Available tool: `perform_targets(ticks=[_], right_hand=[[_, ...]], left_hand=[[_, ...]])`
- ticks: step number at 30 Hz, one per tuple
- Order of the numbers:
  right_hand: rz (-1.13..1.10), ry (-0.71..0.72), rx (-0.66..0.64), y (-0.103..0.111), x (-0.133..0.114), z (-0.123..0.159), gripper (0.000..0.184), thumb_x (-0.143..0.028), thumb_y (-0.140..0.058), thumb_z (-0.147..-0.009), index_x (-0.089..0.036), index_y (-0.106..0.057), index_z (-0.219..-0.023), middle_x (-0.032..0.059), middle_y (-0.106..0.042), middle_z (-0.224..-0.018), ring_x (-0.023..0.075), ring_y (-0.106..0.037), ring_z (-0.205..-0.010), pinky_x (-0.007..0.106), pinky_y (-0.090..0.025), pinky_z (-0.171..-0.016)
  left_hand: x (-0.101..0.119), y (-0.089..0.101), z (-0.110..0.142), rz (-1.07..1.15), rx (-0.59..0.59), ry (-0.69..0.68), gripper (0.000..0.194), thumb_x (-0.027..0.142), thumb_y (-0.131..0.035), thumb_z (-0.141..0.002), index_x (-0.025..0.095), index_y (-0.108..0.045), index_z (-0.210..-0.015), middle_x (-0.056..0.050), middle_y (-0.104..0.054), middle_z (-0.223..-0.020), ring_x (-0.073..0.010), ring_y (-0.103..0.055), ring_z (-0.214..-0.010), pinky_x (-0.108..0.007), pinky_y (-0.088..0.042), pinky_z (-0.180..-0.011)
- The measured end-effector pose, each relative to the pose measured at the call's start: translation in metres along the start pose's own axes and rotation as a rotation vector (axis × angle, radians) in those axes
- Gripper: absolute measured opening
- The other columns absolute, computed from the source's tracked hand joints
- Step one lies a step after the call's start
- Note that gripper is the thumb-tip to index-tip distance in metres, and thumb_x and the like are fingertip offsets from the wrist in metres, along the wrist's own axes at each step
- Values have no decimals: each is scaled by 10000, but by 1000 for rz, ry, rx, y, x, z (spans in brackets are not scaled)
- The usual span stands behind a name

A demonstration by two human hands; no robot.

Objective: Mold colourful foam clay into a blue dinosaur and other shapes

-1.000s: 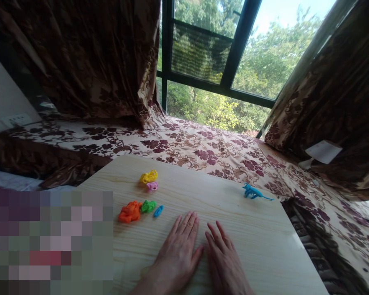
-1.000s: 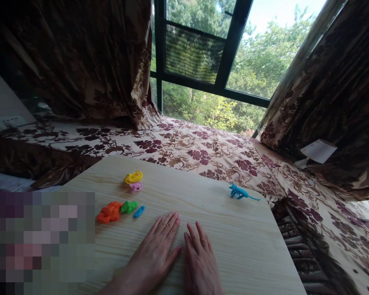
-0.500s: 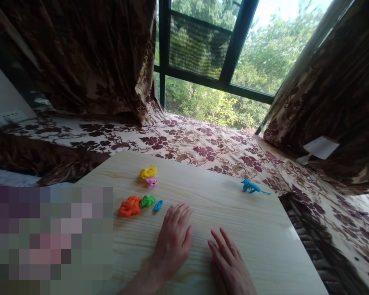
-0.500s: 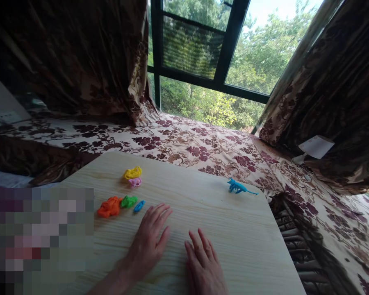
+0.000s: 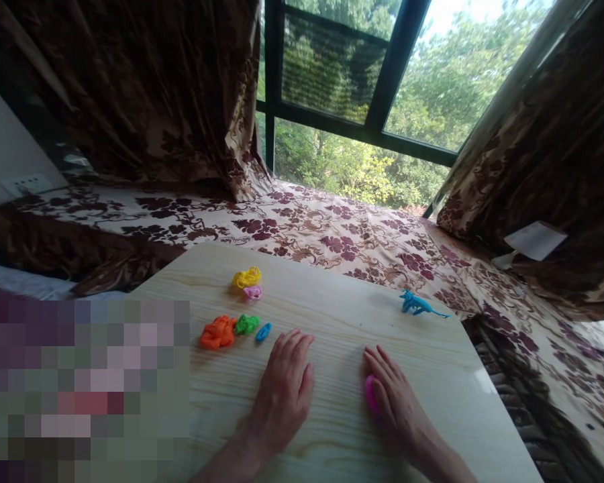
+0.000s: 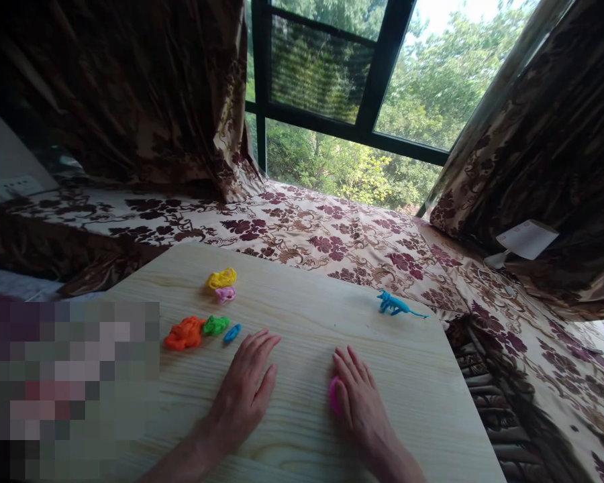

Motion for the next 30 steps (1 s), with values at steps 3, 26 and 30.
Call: perform_targets(ticks=[3,26,30], right_hand=[[36,90,9,-12,-22,30,512,-155,-356,-895,-179,-254,-1396,67,-264,-1456,225,-158,-1353,420,-320,-1043],[137,254,-33,-16,-63,7,544,-110,-400,-836,-236,-339,-1362,14,-297,-1442,240,-137,-1355,454,-257,-1060],[103,59,1,-21,-63,-49,470,-215,-398,-868,-199,-386,-1337,48,-363,-1412,230,-186,-1345,451,-193,-1082]], left_hand=[[0,0,-1,25,3,4,450,130,-379,-842,169,-356,-1289,-91,-439,-1295,-223,-306,-1278,-474,-267,-1082],[1,2,0,60,24,30,454,128,-375,-853,183,-328,-1302,-87,-431,-1310,-221,-278,-1296,-474,-249,-1087],[1,4,2,43,49,46,471,115,-360,-854,184,-309,-1317,-85,-439,-1312,-216,-282,-1298,-469,-249,-1088]])
Point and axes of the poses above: each hand's wrist, its own z-axis away from the middle knuckle, its own y-axis out of the back of the hand, x = y × z, the point moved 4 cm from there along -z, towards the middle knuckle
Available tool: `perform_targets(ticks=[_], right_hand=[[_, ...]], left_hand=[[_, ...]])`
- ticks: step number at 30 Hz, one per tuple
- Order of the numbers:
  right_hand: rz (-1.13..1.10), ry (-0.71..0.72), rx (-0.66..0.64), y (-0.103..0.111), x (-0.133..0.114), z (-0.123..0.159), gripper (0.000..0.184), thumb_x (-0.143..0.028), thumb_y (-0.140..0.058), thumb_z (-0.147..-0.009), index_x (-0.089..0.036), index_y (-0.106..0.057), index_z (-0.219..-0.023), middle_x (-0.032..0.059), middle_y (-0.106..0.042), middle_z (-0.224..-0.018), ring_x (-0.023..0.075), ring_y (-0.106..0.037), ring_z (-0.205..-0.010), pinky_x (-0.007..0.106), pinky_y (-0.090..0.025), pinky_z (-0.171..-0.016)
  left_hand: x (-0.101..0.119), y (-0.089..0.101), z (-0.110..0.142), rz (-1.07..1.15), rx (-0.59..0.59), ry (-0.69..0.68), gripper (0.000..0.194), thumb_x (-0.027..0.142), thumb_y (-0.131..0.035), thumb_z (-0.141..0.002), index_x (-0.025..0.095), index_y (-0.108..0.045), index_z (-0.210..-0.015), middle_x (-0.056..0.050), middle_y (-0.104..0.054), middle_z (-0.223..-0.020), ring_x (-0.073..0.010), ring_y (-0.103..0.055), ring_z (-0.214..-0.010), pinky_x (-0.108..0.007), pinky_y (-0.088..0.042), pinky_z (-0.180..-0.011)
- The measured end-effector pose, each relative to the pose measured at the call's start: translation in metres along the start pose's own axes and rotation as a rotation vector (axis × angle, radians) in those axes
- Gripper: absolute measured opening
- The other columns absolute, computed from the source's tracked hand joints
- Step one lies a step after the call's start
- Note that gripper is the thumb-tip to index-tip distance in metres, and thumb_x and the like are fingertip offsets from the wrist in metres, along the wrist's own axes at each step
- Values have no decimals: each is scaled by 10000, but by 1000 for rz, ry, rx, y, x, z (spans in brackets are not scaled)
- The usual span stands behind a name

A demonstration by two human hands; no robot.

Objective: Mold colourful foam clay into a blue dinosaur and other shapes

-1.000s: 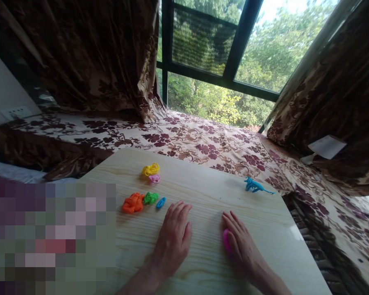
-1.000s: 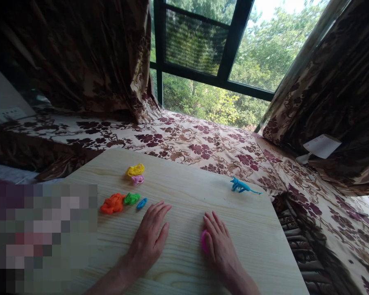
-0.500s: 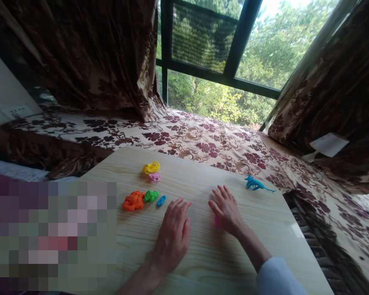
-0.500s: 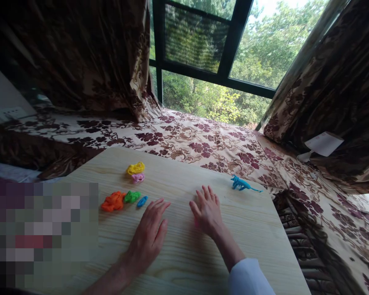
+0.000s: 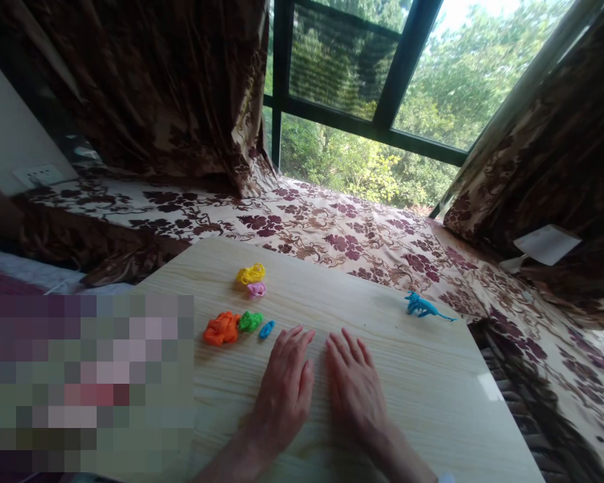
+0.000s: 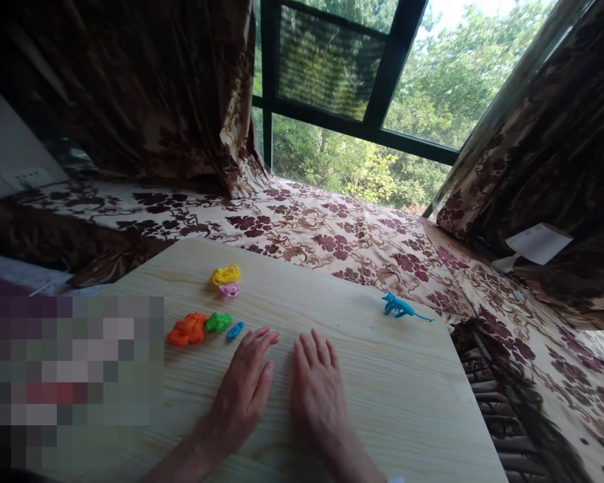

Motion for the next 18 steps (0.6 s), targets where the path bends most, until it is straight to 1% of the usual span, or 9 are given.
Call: perform_targets(ticks=[2,3,5,7,9,10,12,14,18], right_hand=[[-5,-174,32,5,22,-19,443,-288,-381,-885,-181,-419,-1313,72,-369,-1406,244,-211,-1337,473,-224,-1060],[-6,-205,41,9,33,-22,449,-321,-372,-889,-161,-429,-1305,93,-359,-1409,266,-207,-1336,503,-234,-1044],[-6,-230,37,14,53,-14,438,-319,-334,-903,-147,-447,-1290,111,-350,-1411,284,-217,-1331,534,-254,-1022],[-15,-181,-1,16,61,12,404,-263,-316,-907,-201,-467,-1277,59,-349,-1418,251,-220,-1335,493,-290,-1024],[-44,11,-45,14,51,44,446,-222,-329,-904,-220,-361,-1349,31,-293,-1446,226,-151,-1355,463,-276,-1049],[-41,45,-43,12,45,57,494,-196,-343,-897,-200,-281,-1387,44,-257,-1460,224,-131,-1358,454,-274,-1056],[-25,78,-31,8,29,73,537,-131,-356,-874,-195,-253,-1396,45,-215,-1474,232,-96,-1363,446,-298,-1047],[-15,101,-23,4,12,68,549,-101,-379,-842,-182,-297,-1379,49,-196,-1478,254,-76,-1363,454,-303,-1042],[-16,50,5,0,-6,23,477,-198,-396,-864,-181,-381,-1341,58,-319,-1433,254,-171,-1348,469,-239,-1071]], left_hand=[[0,1,0,-4,3,-2,476,114,-356,-853,186,-305,-1321,-83,-445,-1311,-216,-290,-1295,-470,-254,-1085],[0,1,0,-3,2,-6,478,113,-355,-852,188,-305,-1322,-82,-448,-1309,-218,-295,-1293,-474,-257,-1083],[1,1,0,2,1,-12,482,113,-355,-850,191,-307,-1323,-83,-454,-1304,-222,-305,-1288,-482,-264,-1077],[1,1,-1,5,-1,-9,495,112,-359,-847,189,-297,-1332,-87,-452,-1306,-223,-309,-1285,-481,-269,-1075],[0,1,-1,8,-4,-8,504,113,-364,-845,182,-284,-1338,-90,-450,-1305,-219,-307,-1284,-472,-265,-1080],[0,0,-1,9,-9,-9,505,114,-367,-845,178,-282,-1338,-91,-449,-1305,-216,-303,-1286,-468,-259,-1084],[1,0,-1,12,-20,-15,497,114,-371,-846,175,-286,-1332,-89,-444,-1306,-212,-292,-1290,-462,-246,-1092],[1,0,0,12,-21,-20,488,116,-374,-847,178,-294,-1324,-87,-433,-1312,-213,-281,-1294,-462,-243,-1094],[2,1,0,2,13,-21,486,112,-368,-846,188,-295,-1321,-91,-402,-1333,-230,-272,-1299,-482,-256,-1080]])
Point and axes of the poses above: each hand's wrist, its own z-axis away from the middle knuckle, its own y-axis out of the back of the hand, x = y × z, the point moved 4 cm from there along -z, towards the middle knuckle
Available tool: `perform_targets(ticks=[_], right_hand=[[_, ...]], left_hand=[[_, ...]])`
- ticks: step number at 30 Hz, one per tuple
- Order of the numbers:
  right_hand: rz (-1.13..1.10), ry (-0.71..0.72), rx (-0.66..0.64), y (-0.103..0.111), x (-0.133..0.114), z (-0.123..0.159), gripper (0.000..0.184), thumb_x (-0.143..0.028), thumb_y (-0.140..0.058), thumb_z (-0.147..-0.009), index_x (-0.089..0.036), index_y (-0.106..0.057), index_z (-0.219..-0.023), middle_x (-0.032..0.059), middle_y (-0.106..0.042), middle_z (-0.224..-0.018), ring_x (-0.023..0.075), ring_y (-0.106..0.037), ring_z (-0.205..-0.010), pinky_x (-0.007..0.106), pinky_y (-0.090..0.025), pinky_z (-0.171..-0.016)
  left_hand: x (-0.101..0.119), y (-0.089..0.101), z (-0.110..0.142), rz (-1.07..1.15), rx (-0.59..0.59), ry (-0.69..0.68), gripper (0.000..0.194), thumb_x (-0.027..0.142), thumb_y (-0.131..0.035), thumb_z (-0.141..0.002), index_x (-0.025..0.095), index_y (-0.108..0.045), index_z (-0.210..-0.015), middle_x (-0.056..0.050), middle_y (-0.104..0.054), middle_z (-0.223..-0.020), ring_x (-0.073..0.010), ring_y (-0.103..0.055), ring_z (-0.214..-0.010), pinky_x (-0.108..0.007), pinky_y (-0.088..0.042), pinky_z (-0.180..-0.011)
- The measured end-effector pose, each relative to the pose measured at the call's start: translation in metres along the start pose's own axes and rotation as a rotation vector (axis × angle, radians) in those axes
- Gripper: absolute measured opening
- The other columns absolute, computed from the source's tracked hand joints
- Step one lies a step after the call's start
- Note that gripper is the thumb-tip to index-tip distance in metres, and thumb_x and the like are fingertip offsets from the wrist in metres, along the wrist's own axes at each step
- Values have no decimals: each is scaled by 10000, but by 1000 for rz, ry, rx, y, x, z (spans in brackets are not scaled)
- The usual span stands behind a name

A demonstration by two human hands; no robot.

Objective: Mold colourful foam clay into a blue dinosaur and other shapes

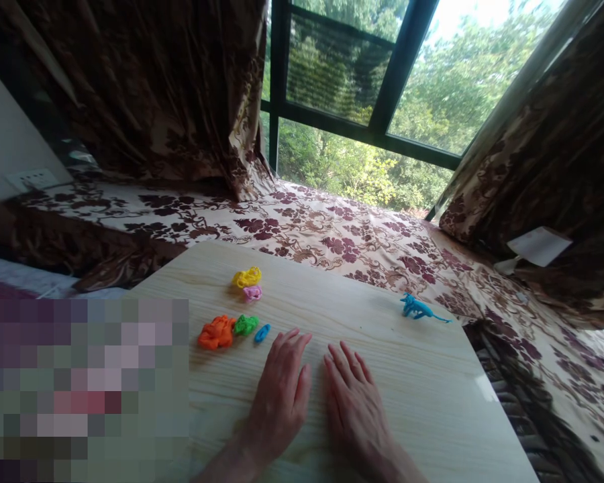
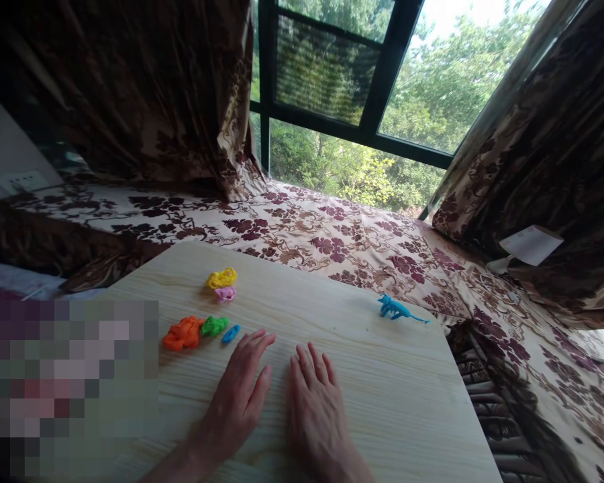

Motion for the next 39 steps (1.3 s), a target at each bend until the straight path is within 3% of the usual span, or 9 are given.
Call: perform_targets(ticks=[3,7,11,15,21,27,34,37,39], right_hand=[[7,-123,39,4,15,-25,455,-314,-418,-873,-166,-438,-1303,86,-391,-1390,262,-249,-1324,475,-251,-1062],[30,-159,29,11,43,-8,448,-335,-436,-866,-161,-465,-1278,95,-371,-1400,282,-262,-1316,487,-311,-1025],[105,-3,64,5,42,36,497,-204,-394,-880,-193,-313,-1370,57,-331,-1424,255,-198,-1341,478,-335,-1015],[165,188,135,-11,16,53,513,-94,-443,-804,-180,-412,-1308,69,-347,-1416,288,-158,-1345,449,-405,-959],[98,30,104,-6,-7,-6,416,-178,-426,-849,-167,-475,-1262,62,-390,-1394,271,-230,-1329,472,-308,-1035],[59,-134,109,10,29,-22,413,-269,-424,-867,-150,-472,-1260,89,-357,-1410,281,-229,-1328,485,-317,-1025],[196,100,191,-12,33,60,547,-145,-424,-843,-163,-291,-1373,80,-405,-1381,254,-226,-1333,425,-411,-953],[256,277,201,-22,6,58,560,-124,-469,-792,-179,-365,-1340,56,-404,-1385,293,-162,-1344,424,-432,-917],[234,237,157,-21,-3,36,543,-143,-468,-791,-163,-389,-1328,44,-382,-1399,306,-138,-1347,450,-396,-958]], left_hand=[[1,0,0,-11,3,-6,491,109,-362,-848,187,-286,-1327,-92,-396,-1337,-231,-268,-1302,-483,-257,-1079],[1,0,1,-27,-5,-9,494,116,-370,-851,183,-282,-1332,-88,-399,-1336,-221,-267,-1302,-467,-248,-1090],[-2,-1,3,-40,8,-8,505,125,-386,-850,181,-270,-1339,-88,-391,-1343,-220,-262,-1303,-464,-256,-1087],[-3,-2,3,-36,3,-8,516,132,-397,-852,174,-255,-1346,-90,-387,-1346,-219,-253,-1306,-463,-262,-1083],[-3,-3,4,-50,3,-15,506,132,-401,-855,176,-269,-1341,-90,-384,-1349,-219,-244,-1311,-459,-264,-1083],[-3,-2,4,-60,4,-23,509,139,-401,-859,178,-262,-1348,-88,-383,-1352,-216,-245,-1312,-459,-258,-1087],[-5,-3,4,-35,13,-21,512,135,-399,-854,173,-261,-1347,-88,-401,-1340,-213,-256,-1308,-458,-259,-1088],[-5,-2,5,-31,13,-13,513,134,-397,-854,173,-259,-1347,-90,-399,-1342,-218,-250,-1310,-463,-264,-1083],[-4,-1,6,-32,9,-7,505,132,-398,-854,172,-269,-1340,-90,-402,-1339,-218,-249,-1311,-460,-267,-1082]])
Point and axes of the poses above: each hand's wrist, its own z-axis away from the middle knuckle, its own y-axis out of the back of the hand, x = y × z, the point moved 4 cm from there along -z, towards the middle knuckle
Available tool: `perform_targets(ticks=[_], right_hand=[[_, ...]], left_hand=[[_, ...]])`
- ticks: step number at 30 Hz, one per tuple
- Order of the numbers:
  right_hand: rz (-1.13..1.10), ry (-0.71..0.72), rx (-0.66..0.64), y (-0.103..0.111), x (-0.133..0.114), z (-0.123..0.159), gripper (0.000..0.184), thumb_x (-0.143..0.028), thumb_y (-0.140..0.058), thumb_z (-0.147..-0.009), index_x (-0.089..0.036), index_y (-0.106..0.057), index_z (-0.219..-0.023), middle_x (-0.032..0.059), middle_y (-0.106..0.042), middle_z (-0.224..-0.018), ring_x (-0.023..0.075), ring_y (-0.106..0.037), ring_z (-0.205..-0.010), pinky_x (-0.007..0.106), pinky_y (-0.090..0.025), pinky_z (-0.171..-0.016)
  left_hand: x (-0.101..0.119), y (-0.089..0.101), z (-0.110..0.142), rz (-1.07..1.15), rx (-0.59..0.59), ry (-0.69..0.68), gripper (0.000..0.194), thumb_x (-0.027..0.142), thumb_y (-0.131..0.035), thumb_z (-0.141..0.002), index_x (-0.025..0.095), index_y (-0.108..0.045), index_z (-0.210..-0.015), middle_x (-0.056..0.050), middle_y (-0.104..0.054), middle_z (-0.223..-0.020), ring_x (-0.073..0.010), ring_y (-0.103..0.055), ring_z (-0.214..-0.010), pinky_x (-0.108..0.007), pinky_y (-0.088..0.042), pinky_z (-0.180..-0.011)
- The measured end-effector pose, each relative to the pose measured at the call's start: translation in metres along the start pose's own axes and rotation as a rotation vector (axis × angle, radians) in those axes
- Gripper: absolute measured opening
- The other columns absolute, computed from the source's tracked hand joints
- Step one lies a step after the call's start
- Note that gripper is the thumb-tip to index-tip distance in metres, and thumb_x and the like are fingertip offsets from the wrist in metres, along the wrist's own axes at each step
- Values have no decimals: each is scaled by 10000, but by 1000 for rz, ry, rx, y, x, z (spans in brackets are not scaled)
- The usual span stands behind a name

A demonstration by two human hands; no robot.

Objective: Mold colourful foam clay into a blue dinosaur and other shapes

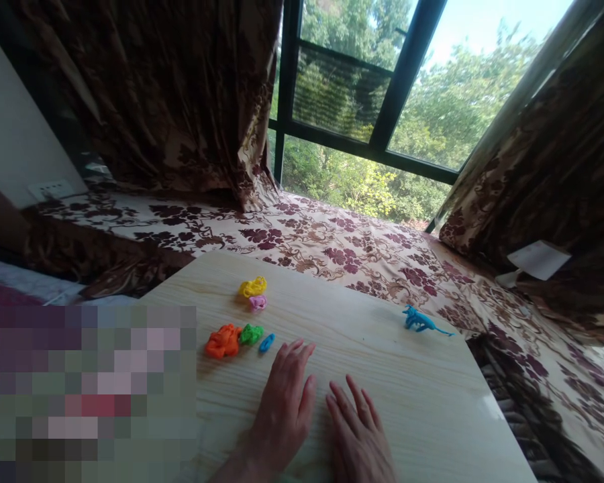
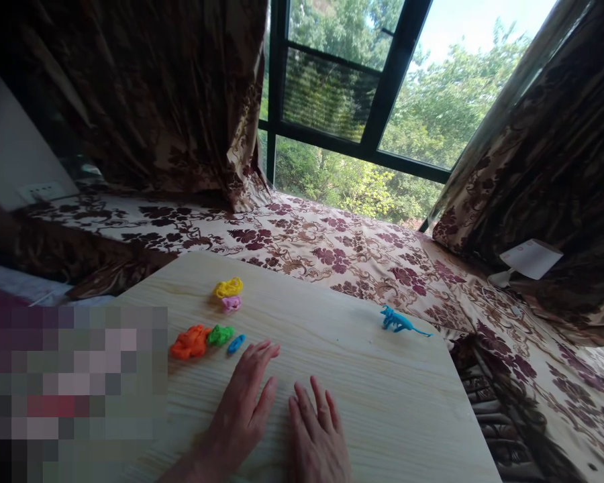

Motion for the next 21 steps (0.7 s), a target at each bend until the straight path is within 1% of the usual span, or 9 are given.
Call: perform_targets(ticks=[3,5,8,10,11,13,16,18,21], right_hand=[[-62,-249,-48,6,20,-45,454,-171,-409,-849,-149,-426,-1302,47,-420,-1375,264,-163,-1348,453,-306,-1038],[-100,-384,-59,10,41,-67,457,-292,-429,-863,-121,-447,-1286,79,-433,-1362,290,-158,-1346,484,-277,-1047],[-139,-476,-100,13,68,-71,457,-341,-443,-857,-139,-479,-1265,94,-439,-1356,310,-212,-1328,510,-305,-1019],[-152,-433,-112,14,75,-50,430,-315,-424,-867,-186,-470,-1275,62,-397,-1388,301,-214,-1330,510,-316,-1013],[-165,-377,-118,14,74,-34,435,-288,-405,-878,-209,-433,-1304,42,-354,-1415,288,-195,-1338,501,-317,-1017],[-188,-288,-100,13,67,2,462,-240,-367,-895,-247,-344,-1356,16,-347,-1419,262,-204,-1338,474,-348,-1008],[-168,-271,-28,8,49,43,580,-200,-384,-891,-233,-155,-1423,54,-384,-1396,240,-306,-1301,412,-417,-967],[-142,-235,31,4,34,47,622,-138,-401,-867,-215,-140,-1426,78,-400,-1384,237,-307,-1301,392,-425,-962],[-155,-66,30,1,15,14,635,-67,-418,-808,-190,-235,-1403,71,-409,-1380,249,-219,-1334,403,-407,-978]], left_hand=[[1,1,-1,-10,-5,-6,497,132,-405,-852,175,-284,-1332,-84,-412,-1330,-214,-251,-1310,-449,-266,-1086],[1,2,-1,-20,-5,-11,500,133,-409,-852,173,-283,-1334,-82,-412,-1329,-212,-250,-1309,-447,-257,-1092],[0,1,-2,-25,1,-5,496,130,-405,-854,168,-281,-1333,-82,-408,-1329,-206,-246,-1310,-442,-251,-1096],[-1,1,-1,-23,7,4,494,130,-403,-855,168,-282,-1332,-83,-404,-1331,-204,-244,-1311,-439,-254,-1096],[-2,1,-1,-21,9,7,494,129,-404,-855,167,-280,-1332,-83,-403,-1331,-204,-245,-1310,-439,-255,-1096],[-2,0,-1,-9,9,9,499,127,-406,-853,167,-277,-1333,-84,-405,-1329,-203,-253,-1306,-441,-252,-1097],[-1,0,-2,23,0,2,502,124,-408,-850,173,-276,-1332,-84,-416,-1322,-206,-265,-1301,-449,-253,-1094],[-1,-1,-2,43,1,-2,498,126,-408,-849,182,-283,-1327,-85,-421,-1319,-215,-272,-1298,-463,-258,-1087],[0,-1,-3,55,9,-4,486,128,-406,-848,194,-299,-1318,-89,-429,-1313,-229,-284,-1294,-485,-265,-1076]])
Point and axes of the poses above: each hand's wrist, its own z-axis away from the middle knuckle, its own y-axis out of the back of the hand, x = y × z, the point moved 4 cm from there along -z, towards the middle knuckle
